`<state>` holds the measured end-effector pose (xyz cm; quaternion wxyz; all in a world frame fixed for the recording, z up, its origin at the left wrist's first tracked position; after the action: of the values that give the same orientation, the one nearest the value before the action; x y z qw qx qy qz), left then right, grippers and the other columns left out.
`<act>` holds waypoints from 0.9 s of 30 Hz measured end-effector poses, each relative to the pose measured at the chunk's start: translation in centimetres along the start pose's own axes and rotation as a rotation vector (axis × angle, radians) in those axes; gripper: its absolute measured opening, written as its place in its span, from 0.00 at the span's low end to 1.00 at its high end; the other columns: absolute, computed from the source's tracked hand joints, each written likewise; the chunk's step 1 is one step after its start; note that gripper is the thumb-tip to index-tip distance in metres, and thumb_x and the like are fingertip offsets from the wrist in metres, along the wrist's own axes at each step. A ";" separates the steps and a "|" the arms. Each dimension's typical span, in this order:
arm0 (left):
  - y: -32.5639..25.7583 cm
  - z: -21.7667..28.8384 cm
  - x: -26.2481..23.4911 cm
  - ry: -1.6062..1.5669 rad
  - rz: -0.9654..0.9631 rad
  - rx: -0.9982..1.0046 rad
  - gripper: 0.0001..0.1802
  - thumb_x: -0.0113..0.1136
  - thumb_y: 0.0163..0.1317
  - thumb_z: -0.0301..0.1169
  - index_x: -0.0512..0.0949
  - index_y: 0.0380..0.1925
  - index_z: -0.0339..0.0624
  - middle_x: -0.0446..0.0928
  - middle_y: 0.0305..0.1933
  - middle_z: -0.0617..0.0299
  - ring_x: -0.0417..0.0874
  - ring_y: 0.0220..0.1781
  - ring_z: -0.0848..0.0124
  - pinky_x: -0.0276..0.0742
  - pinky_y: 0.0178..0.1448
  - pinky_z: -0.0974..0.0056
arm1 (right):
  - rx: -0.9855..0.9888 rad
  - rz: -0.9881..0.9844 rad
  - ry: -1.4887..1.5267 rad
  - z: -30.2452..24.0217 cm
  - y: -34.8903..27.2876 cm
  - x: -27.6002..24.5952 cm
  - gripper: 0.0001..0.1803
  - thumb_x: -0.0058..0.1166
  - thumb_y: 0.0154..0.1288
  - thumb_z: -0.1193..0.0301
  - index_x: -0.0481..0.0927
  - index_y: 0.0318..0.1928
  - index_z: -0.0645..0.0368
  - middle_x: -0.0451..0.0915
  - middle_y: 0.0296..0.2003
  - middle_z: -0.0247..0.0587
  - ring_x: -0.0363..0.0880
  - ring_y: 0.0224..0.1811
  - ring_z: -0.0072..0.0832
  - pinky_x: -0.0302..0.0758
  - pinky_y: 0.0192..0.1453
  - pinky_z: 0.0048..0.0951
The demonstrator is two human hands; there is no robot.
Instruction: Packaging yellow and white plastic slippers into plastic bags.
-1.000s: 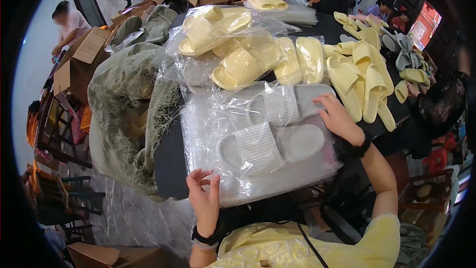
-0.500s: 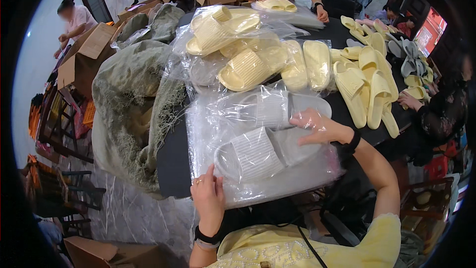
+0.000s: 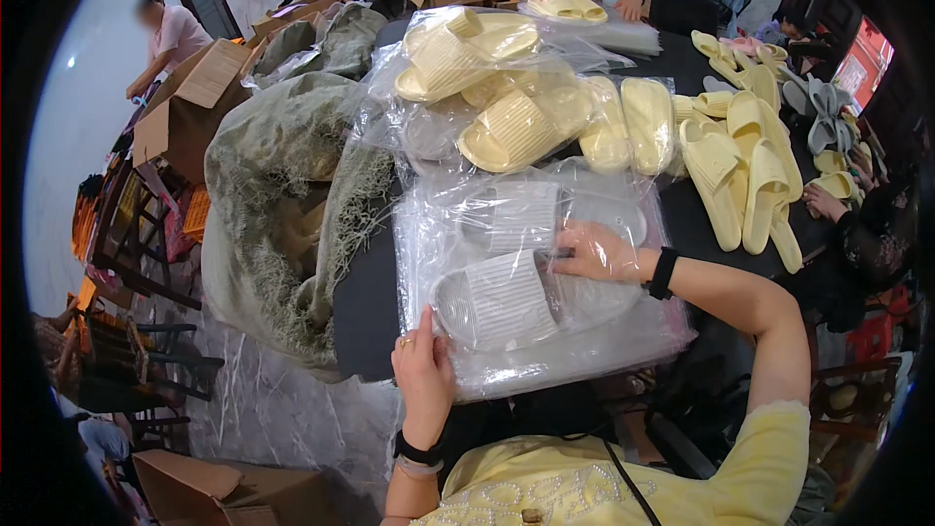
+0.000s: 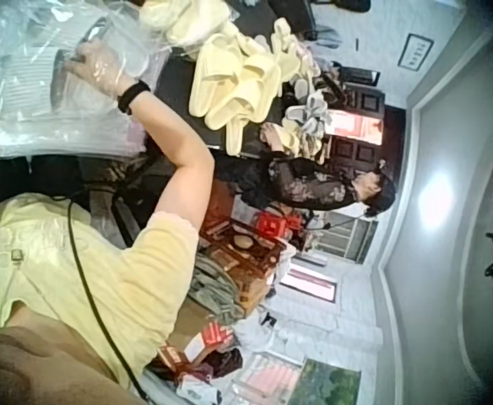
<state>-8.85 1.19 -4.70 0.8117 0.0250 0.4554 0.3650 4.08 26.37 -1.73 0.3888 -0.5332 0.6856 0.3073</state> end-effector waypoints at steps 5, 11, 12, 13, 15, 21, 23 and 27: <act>-0.9 1.9 -4.1 0.103 0.054 -0.026 0.30 0.53 0.47 0.16 0.72 0.56 0.41 0.64 0.26 0.58 0.67 0.32 0.61 0.63 0.39 0.59 | 0.050 0.062 -0.112 1.1 -2.2 -2.3 0.15 0.56 0.56 0.59 0.79 0.38 0.57 0.76 0.36 0.44 0.75 0.40 0.47 0.73 0.42 0.42; -2.2 0.7 -2.6 0.153 -0.099 -0.088 0.28 0.53 0.47 0.17 0.74 0.53 0.40 0.68 0.31 0.57 0.69 0.37 0.60 0.66 0.47 0.60 | 0.196 0.143 -0.110 3.6 -7.6 -6.6 0.15 0.57 0.53 0.64 0.81 0.41 0.57 0.78 0.45 0.43 0.76 0.44 0.45 0.74 0.45 0.38; -1.8 1.3 -2.5 0.147 -0.104 -0.086 0.28 0.53 0.47 0.17 0.74 0.53 0.40 0.68 0.31 0.57 0.69 0.37 0.60 0.66 0.47 0.60 | 0.210 0.197 -0.089 3.9 -8.9 -7.2 0.15 0.58 0.53 0.65 0.81 0.40 0.58 0.78 0.44 0.43 0.76 0.43 0.45 0.74 0.45 0.38; -1.2 2.5 -3.2 0.255 -0.005 -0.011 0.27 0.54 0.48 0.18 0.74 0.53 0.40 0.71 0.37 0.55 0.71 0.42 0.58 0.66 0.51 0.58 | 0.215 0.190 -0.089 3.7 -9.8 -7.5 0.15 0.58 0.53 0.65 0.81 0.40 0.58 0.78 0.44 0.43 0.76 0.43 0.45 0.74 0.45 0.38; -0.2 3.5 -3.2 0.353 0.085 0.071 0.26 0.54 0.49 0.18 0.74 0.53 0.40 0.74 0.43 0.53 0.74 0.47 0.56 0.67 0.55 0.57 | 0.334 0.291 -0.079 3.0 -12.0 -9.1 0.13 0.58 0.51 0.68 0.81 0.38 0.60 0.78 0.42 0.44 0.77 0.41 0.45 0.74 0.44 0.36; -0.3 3.0 0.4 0.022 -0.309 0.269 0.19 0.53 0.54 0.21 0.74 0.48 0.40 0.73 0.56 0.54 0.73 0.59 0.60 0.68 0.60 0.55 | 0.508 0.506 -0.293 2.2 -18.1 -13.0 0.13 0.57 0.47 0.72 0.81 0.37 0.62 0.79 0.39 0.46 0.78 0.36 0.42 0.73 0.38 0.34; 0.0 3.0 0.6 0.044 -0.313 0.272 0.18 0.53 0.55 0.21 0.74 0.48 0.40 0.73 0.55 0.55 0.73 0.59 0.60 0.68 0.60 0.55 | 0.607 0.725 -0.336 1.3 -20.5 -15.2 0.12 0.56 0.50 0.73 0.81 0.37 0.63 0.78 0.37 0.43 0.78 0.34 0.32 0.72 0.36 0.28; 0.4 5.1 0.9 0.140 -0.294 0.376 0.17 0.54 0.57 0.24 0.73 0.49 0.39 0.70 0.59 0.53 0.69 0.63 0.57 0.64 0.64 0.52 | 0.578 1.046 -0.135 -1.3 -24.0 -19.0 0.15 0.53 0.58 0.74 0.77 0.45 0.67 0.78 0.42 0.36 0.75 0.36 0.22 0.69 0.40 0.19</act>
<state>-4.97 3.53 -2.17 0.8036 0.0836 0.5691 0.1529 29.53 28.79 15.11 0.3580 0.0228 0.8865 0.2922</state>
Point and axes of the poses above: each hand's wrist, its own y-axis towards the middle knuckle, its own x-axis out of the palm, z = x × y, the point moved 5 cm from there along y, towards the middle knuckle
